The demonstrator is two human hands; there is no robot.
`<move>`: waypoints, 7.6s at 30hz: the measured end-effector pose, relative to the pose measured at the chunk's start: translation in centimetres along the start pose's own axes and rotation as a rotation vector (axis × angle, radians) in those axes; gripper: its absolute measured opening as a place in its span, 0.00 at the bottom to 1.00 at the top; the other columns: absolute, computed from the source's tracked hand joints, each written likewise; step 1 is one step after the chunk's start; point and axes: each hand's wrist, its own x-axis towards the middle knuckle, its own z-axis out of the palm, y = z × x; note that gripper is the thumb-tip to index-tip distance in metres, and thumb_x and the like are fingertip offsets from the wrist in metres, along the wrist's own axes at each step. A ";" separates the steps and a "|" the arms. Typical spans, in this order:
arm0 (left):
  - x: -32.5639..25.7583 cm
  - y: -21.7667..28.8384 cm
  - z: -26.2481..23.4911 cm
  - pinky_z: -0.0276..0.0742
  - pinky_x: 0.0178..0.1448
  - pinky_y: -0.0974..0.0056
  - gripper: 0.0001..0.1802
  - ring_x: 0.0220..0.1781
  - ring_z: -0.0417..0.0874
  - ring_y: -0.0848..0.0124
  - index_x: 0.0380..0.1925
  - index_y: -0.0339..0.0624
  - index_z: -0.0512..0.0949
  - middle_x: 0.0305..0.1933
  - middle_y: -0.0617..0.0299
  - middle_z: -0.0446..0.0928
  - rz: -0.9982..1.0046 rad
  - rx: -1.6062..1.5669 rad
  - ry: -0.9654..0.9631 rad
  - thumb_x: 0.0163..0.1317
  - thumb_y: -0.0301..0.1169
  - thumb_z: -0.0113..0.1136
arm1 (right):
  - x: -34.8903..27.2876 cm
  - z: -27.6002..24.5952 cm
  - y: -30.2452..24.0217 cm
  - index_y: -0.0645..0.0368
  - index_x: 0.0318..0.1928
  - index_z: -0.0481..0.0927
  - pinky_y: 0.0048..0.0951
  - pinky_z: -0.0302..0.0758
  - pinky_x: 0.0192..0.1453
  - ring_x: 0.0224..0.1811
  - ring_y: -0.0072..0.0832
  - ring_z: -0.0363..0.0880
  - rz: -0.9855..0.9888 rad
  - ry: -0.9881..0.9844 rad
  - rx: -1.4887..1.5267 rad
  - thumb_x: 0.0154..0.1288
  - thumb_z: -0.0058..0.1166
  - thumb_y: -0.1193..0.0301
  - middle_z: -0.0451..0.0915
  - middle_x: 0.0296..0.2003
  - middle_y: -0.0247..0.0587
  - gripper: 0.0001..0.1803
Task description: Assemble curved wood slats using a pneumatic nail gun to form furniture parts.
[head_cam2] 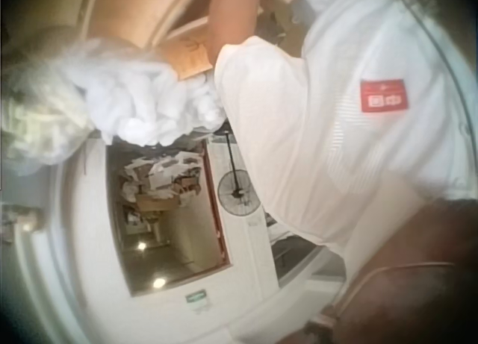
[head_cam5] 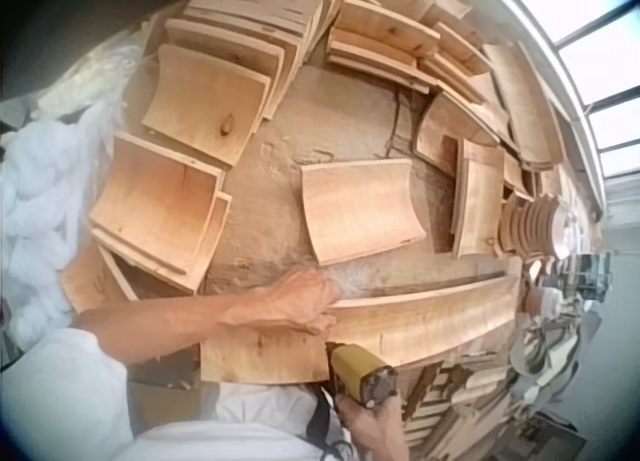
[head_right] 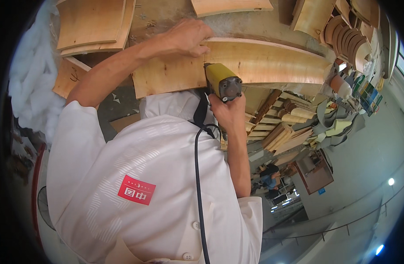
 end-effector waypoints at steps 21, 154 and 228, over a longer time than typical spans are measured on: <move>0.0 0.3 -0.4 0.76 0.38 0.47 0.14 0.33 0.79 0.44 0.25 0.34 0.78 0.26 0.43 0.77 -0.008 -0.001 -0.010 0.40 0.34 0.62 | 1.3 1.0 -0.1 0.67 0.35 0.80 0.23 0.68 0.20 0.15 0.21 0.73 -0.081 0.013 -0.024 0.53 0.56 0.77 0.77 0.21 0.35 0.08; 4.0 5.7 2.7 0.75 0.52 0.57 0.22 0.44 0.80 0.54 0.41 0.41 0.82 0.41 0.51 0.80 -0.096 0.132 0.514 0.58 0.49 0.59 | -2.6 -16.0 16.1 0.67 0.44 0.76 0.23 0.73 0.26 0.22 0.21 0.76 -0.358 0.324 0.511 0.52 0.62 0.80 0.78 0.26 0.37 0.17; -10.6 4.8 4.4 0.77 0.49 0.66 0.26 0.42 0.82 0.69 0.45 0.30 0.73 0.41 0.54 0.82 -0.676 -0.692 0.696 0.48 0.27 0.74 | 1.7 -4.3 3.2 0.61 0.42 0.71 0.31 0.74 0.42 0.34 0.43 0.77 -0.230 0.051 0.017 0.45 0.58 0.83 0.78 0.32 0.47 0.20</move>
